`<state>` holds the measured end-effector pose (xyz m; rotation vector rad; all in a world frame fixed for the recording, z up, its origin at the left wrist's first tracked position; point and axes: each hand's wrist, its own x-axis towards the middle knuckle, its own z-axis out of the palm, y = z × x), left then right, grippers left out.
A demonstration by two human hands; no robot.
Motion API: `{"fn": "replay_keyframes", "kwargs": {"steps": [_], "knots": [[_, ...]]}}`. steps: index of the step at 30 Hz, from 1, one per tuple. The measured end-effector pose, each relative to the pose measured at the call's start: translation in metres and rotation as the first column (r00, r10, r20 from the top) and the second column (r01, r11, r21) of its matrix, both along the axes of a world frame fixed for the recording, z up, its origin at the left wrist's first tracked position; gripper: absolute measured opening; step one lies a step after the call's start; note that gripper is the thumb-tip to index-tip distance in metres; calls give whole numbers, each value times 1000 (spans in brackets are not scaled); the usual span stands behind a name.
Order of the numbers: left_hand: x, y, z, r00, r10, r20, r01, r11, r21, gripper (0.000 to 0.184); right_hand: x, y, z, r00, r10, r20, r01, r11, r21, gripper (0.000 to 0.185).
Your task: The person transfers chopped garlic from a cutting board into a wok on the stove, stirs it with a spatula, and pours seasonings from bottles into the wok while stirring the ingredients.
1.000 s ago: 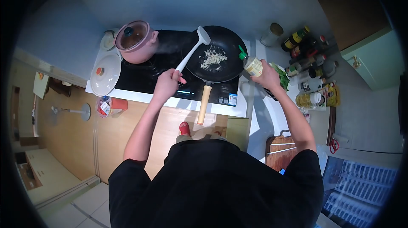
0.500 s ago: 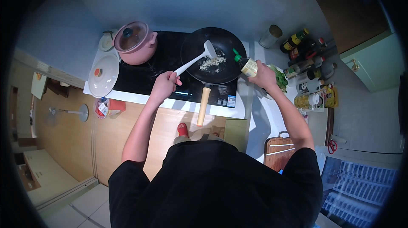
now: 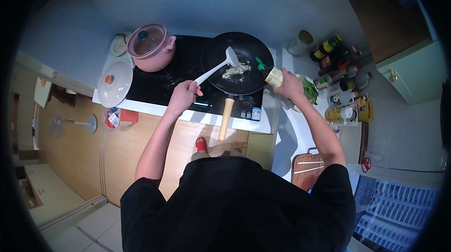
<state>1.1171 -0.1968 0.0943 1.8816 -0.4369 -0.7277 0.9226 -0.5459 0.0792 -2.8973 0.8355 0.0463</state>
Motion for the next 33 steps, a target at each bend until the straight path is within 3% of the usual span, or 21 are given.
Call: {"fn": "replay_keyframes", "kwargs": {"steps": [33], "knots": [[6, 4, -8, 999, 19, -39, -19, 1000, -16, 33, 17, 3, 17, 994, -5, 110, 5, 1000, 0, 70]]}}
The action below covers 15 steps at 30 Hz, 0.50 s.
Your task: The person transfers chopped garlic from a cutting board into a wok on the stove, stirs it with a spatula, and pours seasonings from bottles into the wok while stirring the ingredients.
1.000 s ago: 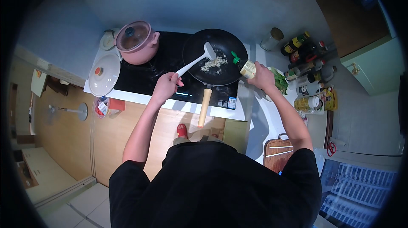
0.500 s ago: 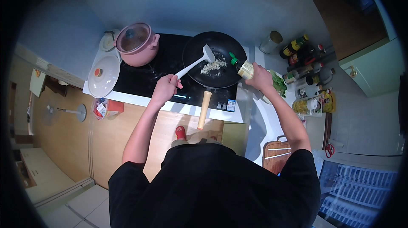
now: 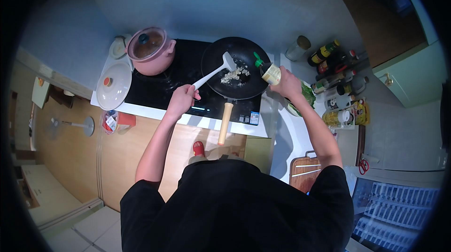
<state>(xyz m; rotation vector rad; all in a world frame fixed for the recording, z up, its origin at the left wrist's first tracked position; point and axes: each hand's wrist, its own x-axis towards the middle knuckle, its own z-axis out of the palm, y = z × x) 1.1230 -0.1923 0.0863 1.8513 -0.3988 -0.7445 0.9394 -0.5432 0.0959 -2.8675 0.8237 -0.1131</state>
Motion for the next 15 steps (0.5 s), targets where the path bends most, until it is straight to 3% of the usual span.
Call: {"fn": "replay_keyframes", "kwargs": {"steps": [7, 11, 15], "knots": [[1, 2, 4, 997, 12, -82, -14, 1000, -24, 32, 2, -2, 54, 964, -65, 258, 13, 980, 198, 74], [-5, 4, 2, 984, 36, -173, -45, 998, -45, 30, -16, -20, 78, 842, -136, 522, -32, 953, 300, 65], [-9, 10, -13, 975, 61, -213, -74, 996, -53, 29, -40, -63, 73, 739, -225, 635, -17, 936, 351, 62]]}}
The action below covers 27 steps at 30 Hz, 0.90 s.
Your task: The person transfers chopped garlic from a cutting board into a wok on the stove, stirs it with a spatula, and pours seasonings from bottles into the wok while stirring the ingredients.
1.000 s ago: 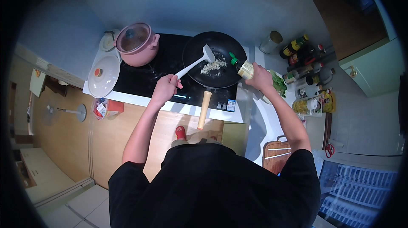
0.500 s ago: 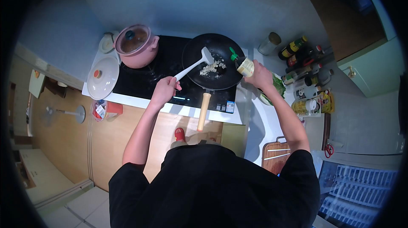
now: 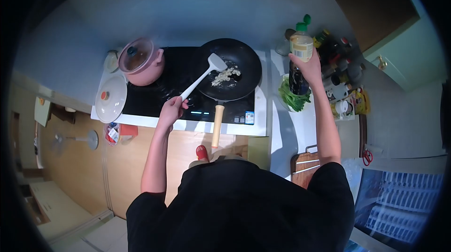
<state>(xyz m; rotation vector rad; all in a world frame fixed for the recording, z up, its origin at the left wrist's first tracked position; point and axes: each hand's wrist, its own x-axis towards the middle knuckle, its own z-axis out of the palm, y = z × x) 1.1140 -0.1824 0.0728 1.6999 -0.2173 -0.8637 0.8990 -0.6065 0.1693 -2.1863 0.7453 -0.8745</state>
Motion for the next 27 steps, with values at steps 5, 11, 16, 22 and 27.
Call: {"fn": "replay_keyframes", "kwargs": {"steps": [5, 11, 16, 22, 27], "knots": [[-6, -2, -18, 999, -31, -20, 33, 997, 72, 31, -14, -78, -28, 993, -86, 85, 71, 984, 166, 51], [-15, -3, -30, 998, 19, -66, -12, 994, 104, 31, -4, -156, -112, 926, -348, 147, 356, 934, -37, 80], [-20, -6, -29, 998, 21, -67, -14, 995, 99, 32, 3, -189, -156, 916, -383, 124, 392, 918, -61, 79], [-18, -9, -34, 993, 47, -104, -36, 993, 112, 28, 2, -169, -141, 927, -369, 65, 373, 894, -250, 81], [-12, -15, -37, 888, -156, 432, -12, 933, 361, 29, 20, -107, -70, 994, -40, 105, 66, 963, -261, 70]]}}
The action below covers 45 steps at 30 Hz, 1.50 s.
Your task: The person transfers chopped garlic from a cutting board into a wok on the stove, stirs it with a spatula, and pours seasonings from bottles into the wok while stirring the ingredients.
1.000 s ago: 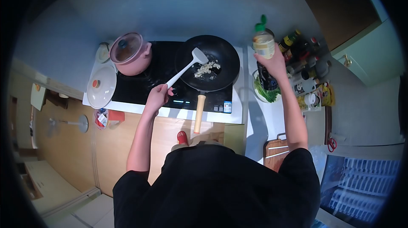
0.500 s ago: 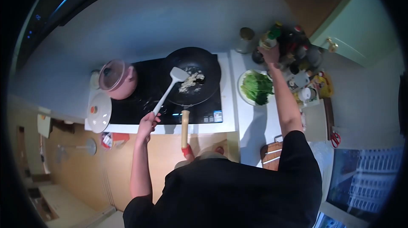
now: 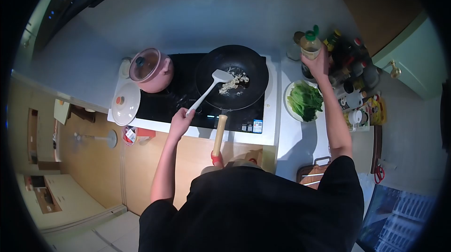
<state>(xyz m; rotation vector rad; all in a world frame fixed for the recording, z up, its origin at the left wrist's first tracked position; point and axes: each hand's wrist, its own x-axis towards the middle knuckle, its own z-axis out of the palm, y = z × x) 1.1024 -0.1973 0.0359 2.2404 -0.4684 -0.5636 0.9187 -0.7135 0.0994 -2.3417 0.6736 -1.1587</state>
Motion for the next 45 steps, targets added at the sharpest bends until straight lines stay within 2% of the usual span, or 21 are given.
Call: {"fn": "replay_keyframes", "kwargs": {"steps": [1, 2, 4, 6, 8, 12, 15, 16, 19, 20, 23, 27, 30, 31, 32, 33, 34, 37, 41, 43, 45], "knots": [[-3, -4, 1, 950, -102, 295, 63, 988, 138, 31, 2, 14, 15, 998, 60, -9, -59, 998, 36, 69], [-6, -8, 2, 926, -144, 350, 64, 971, 229, 31, 5, 28, 30, 993, 118, -16, -117, 990, 74, 68], [-9, -24, 24, 863, -239, 446, 46, 915, 400, 32, 15, 46, 50, 979, 187, -78, -186, 982, 19, 69], [-4, -31, 26, 820, -308, 482, 75, 893, 444, 30, 22, 59, 59, 952, 287, -105, -294, 954, -54, 72], [3, -37, 31, 748, -392, 535, 105, 866, 489, 29, 28, 72, 58, 942, 261, -209, -279, 958, -63, 74], [15, -36, 56, 740, -336, 583, 88, 907, 411, 34, 29, 94, 48, 893, 299, -336, -300, 953, 51, 74], [22, -27, 58, 799, -311, 514, 141, 929, 342, 43, 27, 101, 41, 847, 289, -446, -280, 956, 87, 73], [27, -22, 50, 815, -272, 511, 178, 958, 226, 49, 26, 104, 41, 838, 283, -466, -281, 957, 77, 72], [40, -15, 47, 975, -187, 120, 193, 980, -47, 52, 23, 106, 36, 832, 267, -486, -304, 953, 3, 71], [43, -14, 48, 981, -169, -97, 155, 979, -132, 51, 24, 105, 33, 834, 263, -486, -316, 948, -29, 71], [40, -12, 73, 868, -142, -476, 55, 980, -192, 44, 27, 104, 29, 819, 233, -524, -335, 936, -107, 71], [42, -7, 78, 814, -182, -552, 52, 968, -244, 42, 30, 108, 27, 788, 183, -588, -338, 927, -165, 73], [51, -5, 70, 897, -200, -393, 146, 976, -163, 42, 32, 108, 25, 797, 181, -577, -305, 944, -125, 73], [51, -3, 62, 962, -255, -102, 243, 963, -115, 42, 32, 107, 27, 814, 199, -546, -288, 954, -83, 73], [49, -1, 53, 931, -308, 198, 321, 946, -40, 41, 32, 106, 29, 832, 213, -512, -272, 961, -42, 72], [46, -1, 51, 806, -352, 475, 374, 926, 53, 41, 30, 106, 34, 851, 223, -476, -250, 968, 7, 72], [42, -2, 49, 857, -283, 431, 262, 959, 108, 38, 28, 106, 40, 869, 231, -438, -229, 972, 58, 72], [25, -7, 39, 802, -262, 536, 94, 943, 319, 35, 21, 98, 51, 903, 217, -370, -177, 974, 141, 73], [16, -5, 23, 826, -247, 506, 100, 949, 299, 29, 2, 89, 55, 935, 204, -290, -164, 974, 155, 73], [19, 1, 6, 861, -241, 449, 136, 957, 255, 30, -10, 78, 50, 951, 250, -183, -229, 965, 128, 73], [26, 9, -4, 894, -225, 388, 156, 967, 201, 32, -22, 58, 41, 965, 233, -119, -222, 970, 97, 69]]}}
